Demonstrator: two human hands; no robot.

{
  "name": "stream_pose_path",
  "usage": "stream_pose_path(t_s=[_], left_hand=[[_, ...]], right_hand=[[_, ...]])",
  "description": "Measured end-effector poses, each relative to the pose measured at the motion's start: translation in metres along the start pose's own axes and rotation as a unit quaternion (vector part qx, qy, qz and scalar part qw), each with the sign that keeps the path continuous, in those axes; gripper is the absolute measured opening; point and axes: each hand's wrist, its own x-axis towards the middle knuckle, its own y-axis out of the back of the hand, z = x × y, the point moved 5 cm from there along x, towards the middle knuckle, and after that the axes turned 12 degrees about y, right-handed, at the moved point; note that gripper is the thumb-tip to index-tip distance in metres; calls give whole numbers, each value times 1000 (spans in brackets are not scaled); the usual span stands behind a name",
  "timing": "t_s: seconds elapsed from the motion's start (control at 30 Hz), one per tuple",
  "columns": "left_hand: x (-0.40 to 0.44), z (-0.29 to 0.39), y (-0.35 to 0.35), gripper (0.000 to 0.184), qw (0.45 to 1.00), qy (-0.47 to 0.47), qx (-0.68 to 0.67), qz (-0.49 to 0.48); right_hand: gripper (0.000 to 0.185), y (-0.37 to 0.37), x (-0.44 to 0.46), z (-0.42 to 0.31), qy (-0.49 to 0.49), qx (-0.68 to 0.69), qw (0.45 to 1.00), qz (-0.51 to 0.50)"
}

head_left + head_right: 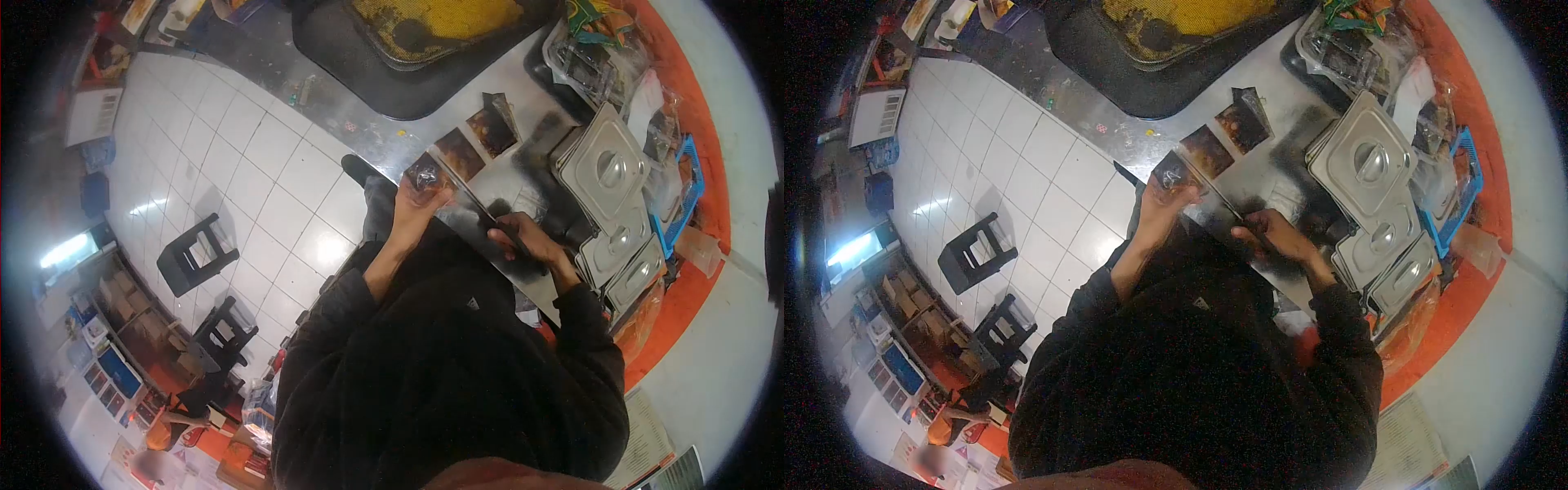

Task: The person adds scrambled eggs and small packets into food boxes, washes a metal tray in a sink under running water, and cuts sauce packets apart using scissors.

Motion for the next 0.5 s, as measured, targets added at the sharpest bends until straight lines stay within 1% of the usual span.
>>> stream_pose_path(t_s=[0.07,0.2,0.27,0.3,0.37,0.5], left_hand=[[-4,1,-1,44,1000,-7,15,-11],[-9,11,-8,46,1000,6,11,-13],[-8,12,-8,46,1000,1,3,-21],[-9,12,-7,46,1000,0,3,-22],[-11,11,-9,47,999,17,21,-39],[-12,17,-11,48,1000,4,4,-29]], right_hand=[[41,-2,0,-3,7,-6,999,47],[37,-7,12,-5,20,0,1000,15],[38,-10,10,-8,8,16,999,47],[38,-11,12,-9,9,16,999,47],[37,-12,14,-9,4,26,997,71],[38,-15,21,-16,28,4,999,35]])
